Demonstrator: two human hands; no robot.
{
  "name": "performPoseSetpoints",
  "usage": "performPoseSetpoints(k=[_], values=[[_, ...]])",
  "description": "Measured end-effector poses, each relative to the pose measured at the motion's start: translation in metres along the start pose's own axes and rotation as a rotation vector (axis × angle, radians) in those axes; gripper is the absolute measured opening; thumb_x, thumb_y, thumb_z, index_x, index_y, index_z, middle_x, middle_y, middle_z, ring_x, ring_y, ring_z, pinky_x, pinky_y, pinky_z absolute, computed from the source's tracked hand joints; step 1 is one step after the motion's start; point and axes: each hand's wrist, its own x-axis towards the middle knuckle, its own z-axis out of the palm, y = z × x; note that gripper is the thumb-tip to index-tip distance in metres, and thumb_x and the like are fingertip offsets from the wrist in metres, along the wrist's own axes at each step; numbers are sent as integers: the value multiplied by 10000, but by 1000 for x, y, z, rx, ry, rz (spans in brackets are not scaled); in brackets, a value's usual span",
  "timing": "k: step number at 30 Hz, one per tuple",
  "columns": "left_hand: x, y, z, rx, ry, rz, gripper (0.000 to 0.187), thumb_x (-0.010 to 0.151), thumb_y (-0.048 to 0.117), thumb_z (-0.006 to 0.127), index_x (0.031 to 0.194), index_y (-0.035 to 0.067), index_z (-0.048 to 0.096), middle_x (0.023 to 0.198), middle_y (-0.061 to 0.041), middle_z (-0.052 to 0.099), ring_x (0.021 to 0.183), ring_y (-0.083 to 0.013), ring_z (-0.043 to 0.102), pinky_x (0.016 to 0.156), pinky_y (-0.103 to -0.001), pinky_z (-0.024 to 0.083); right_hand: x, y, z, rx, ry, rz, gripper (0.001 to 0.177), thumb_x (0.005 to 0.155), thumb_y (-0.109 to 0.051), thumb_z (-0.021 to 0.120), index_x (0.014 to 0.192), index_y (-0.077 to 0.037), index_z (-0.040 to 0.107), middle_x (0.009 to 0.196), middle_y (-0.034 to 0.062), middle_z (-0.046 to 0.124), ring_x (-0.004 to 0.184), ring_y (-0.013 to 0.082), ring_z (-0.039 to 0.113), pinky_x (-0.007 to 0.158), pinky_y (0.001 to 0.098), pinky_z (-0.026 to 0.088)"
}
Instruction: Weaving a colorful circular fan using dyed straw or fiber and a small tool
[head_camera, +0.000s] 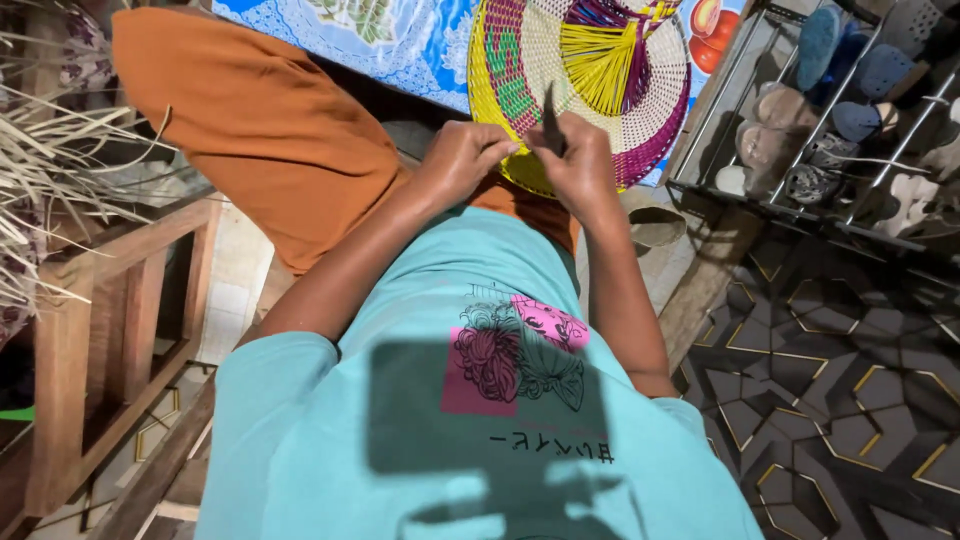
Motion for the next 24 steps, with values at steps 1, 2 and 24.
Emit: performPoseSetpoints(k=[1, 2, 24], values=[[4, -5, -1, 1, 0, 2, 416, 925, 200, 552, 599, 135, 301, 530, 20, 282, 503, -82, 269, 492, -285, 192, 3, 1, -4, 0, 1, -2, 74, 818, -87, 654, 758, -47, 637, 722, 62, 583, 663, 159, 562, 550, 282, 388], [7, -11, 0, 109, 135, 39, 222, 869, 168, 572, 681, 104, 472, 641, -33, 463, 581, -169, 431, 506, -340, 288, 5, 3, -8, -56, 53, 30, 50, 788, -27, 614, 786, -70, 639, 761, 58, 606, 708, 172, 583, 591, 298, 433], [46, -66, -28, 929, 309, 548, 412, 783, -74, 668, 1112, 133, 531, 819, -99, 398, 676, -225, 369, 566, -344, 303, 78, 32, -23, -393, 258, 25, 195, 726, -212, 835, 691, -127, 663, 658, -3, 642, 578, 141, 582, 467, 320, 407]])
